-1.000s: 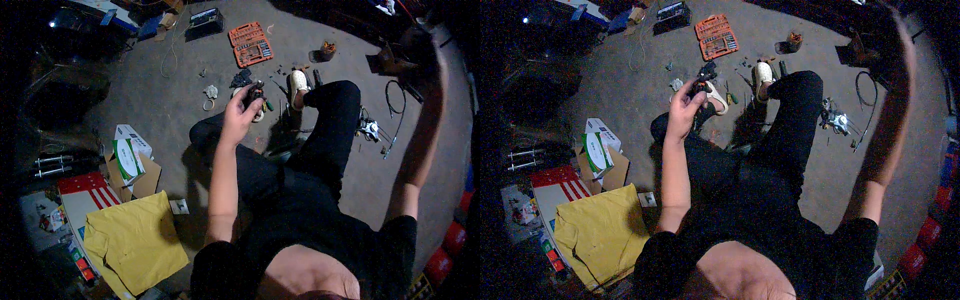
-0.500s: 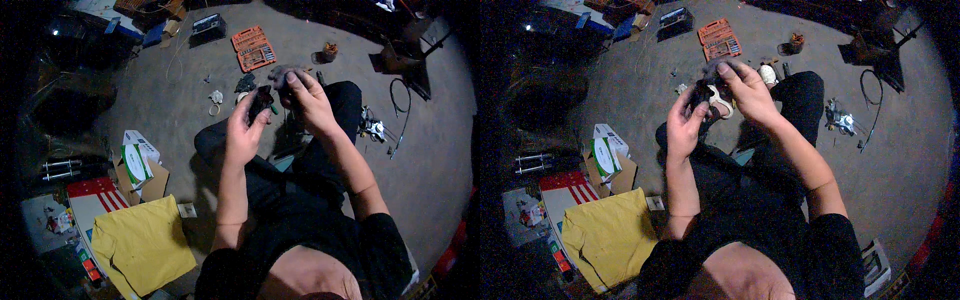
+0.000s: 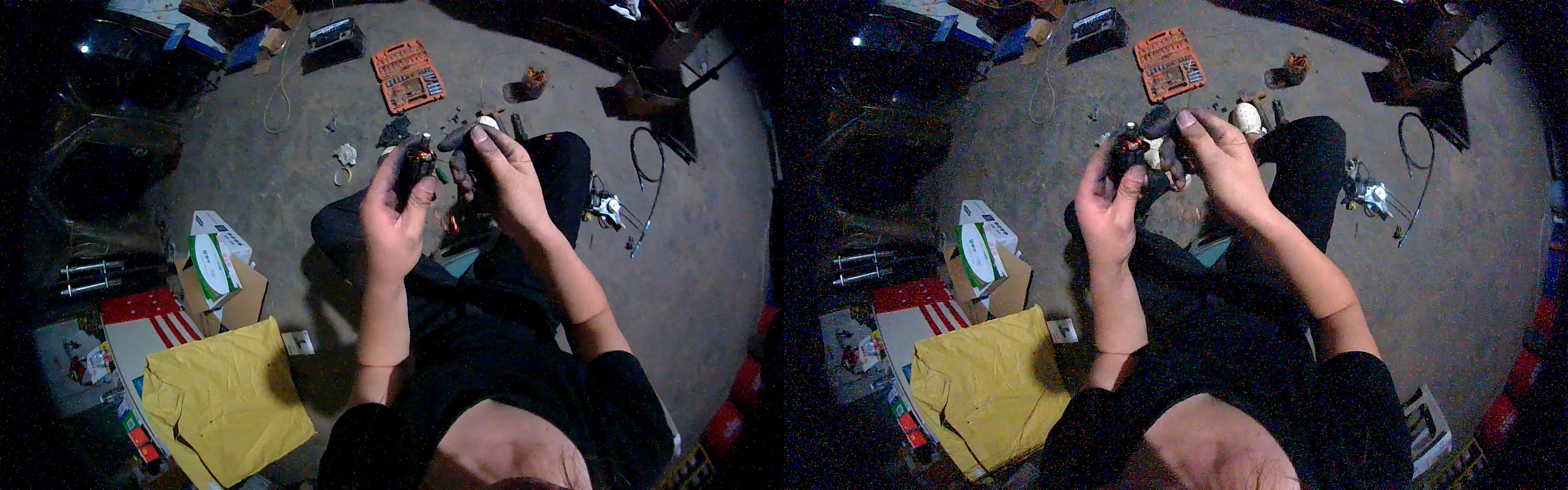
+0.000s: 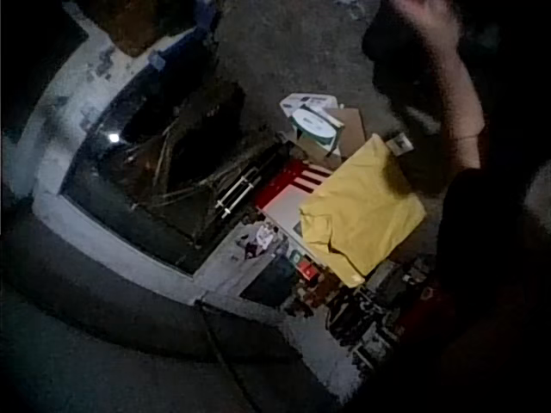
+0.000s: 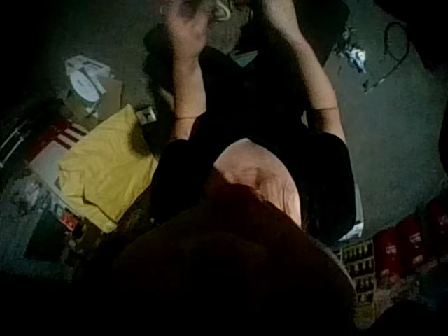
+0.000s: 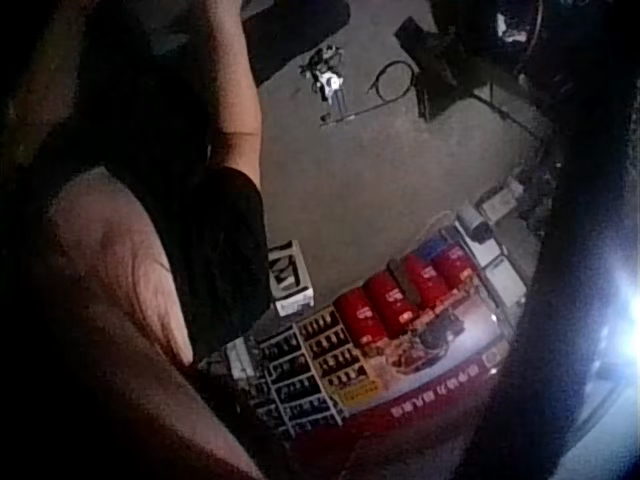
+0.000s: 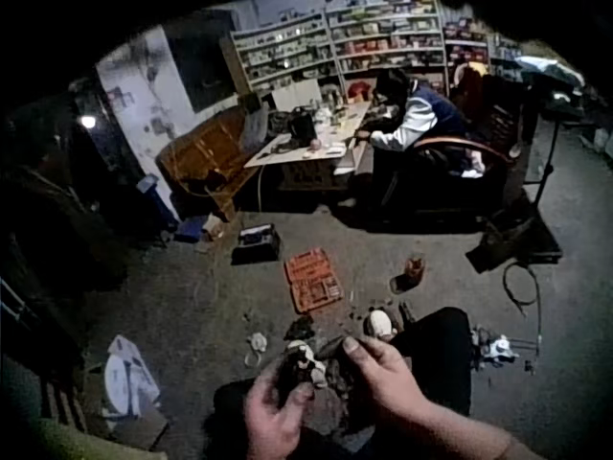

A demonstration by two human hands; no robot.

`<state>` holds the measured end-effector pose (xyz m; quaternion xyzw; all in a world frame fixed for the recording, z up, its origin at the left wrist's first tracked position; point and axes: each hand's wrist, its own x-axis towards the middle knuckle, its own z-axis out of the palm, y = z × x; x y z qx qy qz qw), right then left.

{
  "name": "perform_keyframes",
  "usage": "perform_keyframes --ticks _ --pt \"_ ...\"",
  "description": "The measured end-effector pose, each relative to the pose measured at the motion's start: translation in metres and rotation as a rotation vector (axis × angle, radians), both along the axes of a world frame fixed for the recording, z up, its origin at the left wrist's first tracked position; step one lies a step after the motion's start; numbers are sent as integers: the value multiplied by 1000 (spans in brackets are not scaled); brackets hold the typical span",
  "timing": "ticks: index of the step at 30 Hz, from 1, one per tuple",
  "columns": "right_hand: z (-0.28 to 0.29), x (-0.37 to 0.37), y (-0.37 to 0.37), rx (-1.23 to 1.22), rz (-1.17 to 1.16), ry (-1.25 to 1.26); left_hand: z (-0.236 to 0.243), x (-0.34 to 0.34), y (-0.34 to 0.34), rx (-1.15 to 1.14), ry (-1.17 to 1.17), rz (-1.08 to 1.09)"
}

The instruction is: The person sits on a low stool in a workshop, using a screwdriver to manipulate a small electrical component with copper windings. They repeatedly tighten and loosen screws on the component while holding it in their left hand, occasionally inspecting the assembly.

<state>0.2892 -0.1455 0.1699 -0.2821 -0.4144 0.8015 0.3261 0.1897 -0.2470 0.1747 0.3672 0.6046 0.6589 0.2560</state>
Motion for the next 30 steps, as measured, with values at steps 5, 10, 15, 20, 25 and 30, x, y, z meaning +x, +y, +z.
perform_keyframes --ticks 5,10,15,20,25,30 --pt "1 2 1 393 53 -105 -7 -2 -8 4 210 90" --pt "18 6 3 867 173 -411 6 -3 -7 -113 588 105" --pt "4 3 7 790 156 -242 12 3 -6 -165 570 87" --pt "9 11 6 97 270 -132 8 2 0 -106 597 22" --pt "9 9 2 -102 266 -54 -5 0 -3 -68 333 9" --pt "17 11 2 -63 275 -24 -1 -2 -2 -105 393 93"
